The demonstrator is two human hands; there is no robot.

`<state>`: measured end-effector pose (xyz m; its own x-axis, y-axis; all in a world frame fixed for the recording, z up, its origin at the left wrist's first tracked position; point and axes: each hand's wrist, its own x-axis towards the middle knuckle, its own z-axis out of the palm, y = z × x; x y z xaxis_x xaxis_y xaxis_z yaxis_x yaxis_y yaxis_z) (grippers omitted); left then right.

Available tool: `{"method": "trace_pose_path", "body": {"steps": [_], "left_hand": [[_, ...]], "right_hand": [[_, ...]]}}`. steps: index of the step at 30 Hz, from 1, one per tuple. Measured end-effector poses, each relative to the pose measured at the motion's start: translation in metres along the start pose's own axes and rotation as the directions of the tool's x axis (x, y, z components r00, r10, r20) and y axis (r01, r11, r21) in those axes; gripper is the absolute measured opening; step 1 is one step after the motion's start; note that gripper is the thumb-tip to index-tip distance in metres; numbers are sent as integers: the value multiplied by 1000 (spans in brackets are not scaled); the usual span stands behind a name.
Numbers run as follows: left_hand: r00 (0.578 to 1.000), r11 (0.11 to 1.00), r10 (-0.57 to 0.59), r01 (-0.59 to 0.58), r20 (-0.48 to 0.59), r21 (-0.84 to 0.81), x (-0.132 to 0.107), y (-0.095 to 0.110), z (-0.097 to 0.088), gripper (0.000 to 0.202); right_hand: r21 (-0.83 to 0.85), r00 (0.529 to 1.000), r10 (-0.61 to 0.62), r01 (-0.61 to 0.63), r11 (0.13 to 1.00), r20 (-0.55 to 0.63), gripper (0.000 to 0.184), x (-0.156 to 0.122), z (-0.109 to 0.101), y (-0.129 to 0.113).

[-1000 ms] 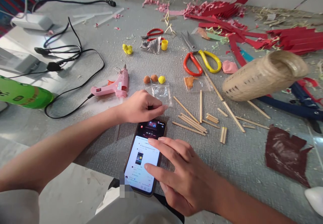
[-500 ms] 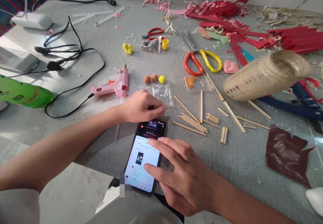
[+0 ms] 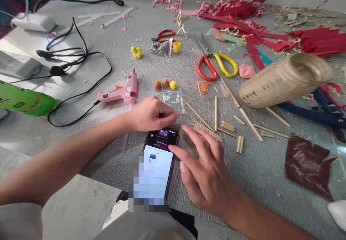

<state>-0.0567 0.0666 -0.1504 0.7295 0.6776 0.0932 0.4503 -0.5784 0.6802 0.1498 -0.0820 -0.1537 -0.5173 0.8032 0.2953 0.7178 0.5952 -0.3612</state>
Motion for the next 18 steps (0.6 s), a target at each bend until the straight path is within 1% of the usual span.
{"method": "trace_pose_path", "body": {"steps": [13,18], "left_hand": [[1000,1000,5,-5,5,-5,0,0,0,47],[1000,1000,-12,12,1,6,0,1,0,48]], "right_hand": [[-2,1000,-12,12,1000,-3,44,1,0,1],[22,997,-55,56,998,-51,43,2,-1,1]]}}
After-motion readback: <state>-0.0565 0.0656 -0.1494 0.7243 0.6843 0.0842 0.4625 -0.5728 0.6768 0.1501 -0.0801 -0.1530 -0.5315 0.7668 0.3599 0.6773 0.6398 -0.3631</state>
